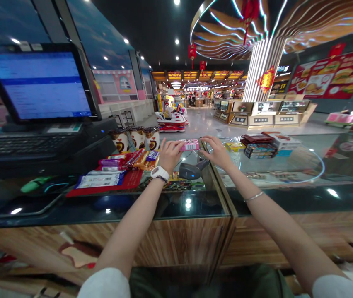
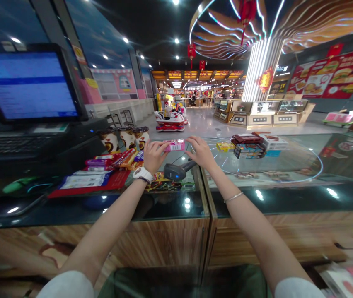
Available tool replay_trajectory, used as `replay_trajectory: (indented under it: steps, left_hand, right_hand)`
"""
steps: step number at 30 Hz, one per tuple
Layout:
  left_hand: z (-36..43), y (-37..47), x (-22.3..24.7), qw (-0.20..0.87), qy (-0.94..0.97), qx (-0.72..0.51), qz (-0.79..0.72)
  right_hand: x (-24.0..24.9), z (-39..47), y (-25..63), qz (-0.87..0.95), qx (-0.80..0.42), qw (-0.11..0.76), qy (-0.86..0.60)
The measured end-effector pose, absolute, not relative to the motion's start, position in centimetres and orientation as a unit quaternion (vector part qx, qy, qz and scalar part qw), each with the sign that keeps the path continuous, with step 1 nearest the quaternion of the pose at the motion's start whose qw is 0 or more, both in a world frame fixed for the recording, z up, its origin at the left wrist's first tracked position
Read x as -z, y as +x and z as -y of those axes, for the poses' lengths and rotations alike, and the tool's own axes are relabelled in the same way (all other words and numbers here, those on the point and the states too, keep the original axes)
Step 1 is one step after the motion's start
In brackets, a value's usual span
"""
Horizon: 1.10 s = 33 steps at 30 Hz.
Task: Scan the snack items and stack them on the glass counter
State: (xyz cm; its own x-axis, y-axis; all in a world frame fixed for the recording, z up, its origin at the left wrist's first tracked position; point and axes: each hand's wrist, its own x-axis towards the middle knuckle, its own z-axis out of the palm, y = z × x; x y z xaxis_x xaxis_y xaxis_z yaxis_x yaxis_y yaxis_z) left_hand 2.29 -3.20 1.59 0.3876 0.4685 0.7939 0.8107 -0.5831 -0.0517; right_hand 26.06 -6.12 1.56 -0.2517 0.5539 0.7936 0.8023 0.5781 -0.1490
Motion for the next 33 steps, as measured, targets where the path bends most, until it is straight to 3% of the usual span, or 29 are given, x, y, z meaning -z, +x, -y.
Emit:
replay_trajectory:
  steps: [3,9,14,26,33]
  left_hand:
    - [2.7,1.7,-1.4,0.228,-0.796,0.395,0.398]
    - [2.0,1.2,-0.9,0.232,-0.798,0.384,0.403]
    - [1.7,1.2,-0.3,0.219,-0.804,0.372,0.410]
    - [1.3,1.0,-0.1,0.221,-0.798,0.368,0.423]
    - [1.5,0.9,-0.4,0.212,-0.798,0.364,0.432]
  right_hand:
    - [-1.5,5.5,26.8,0.798,0.091,0.416,-0.426]
    - [0.4,4.5,26.9,0.893,-0.032,0.238,-0.380]
    - [2.1,4.1,26.0,0.909,-0.063,0.167,-0.377]
    - [2.2,4.2,25.6,0.918,-0.046,0.177,-0.352]
    - [0.1,5.0,26.2,0.883,-0.060,0.211,-0.415]
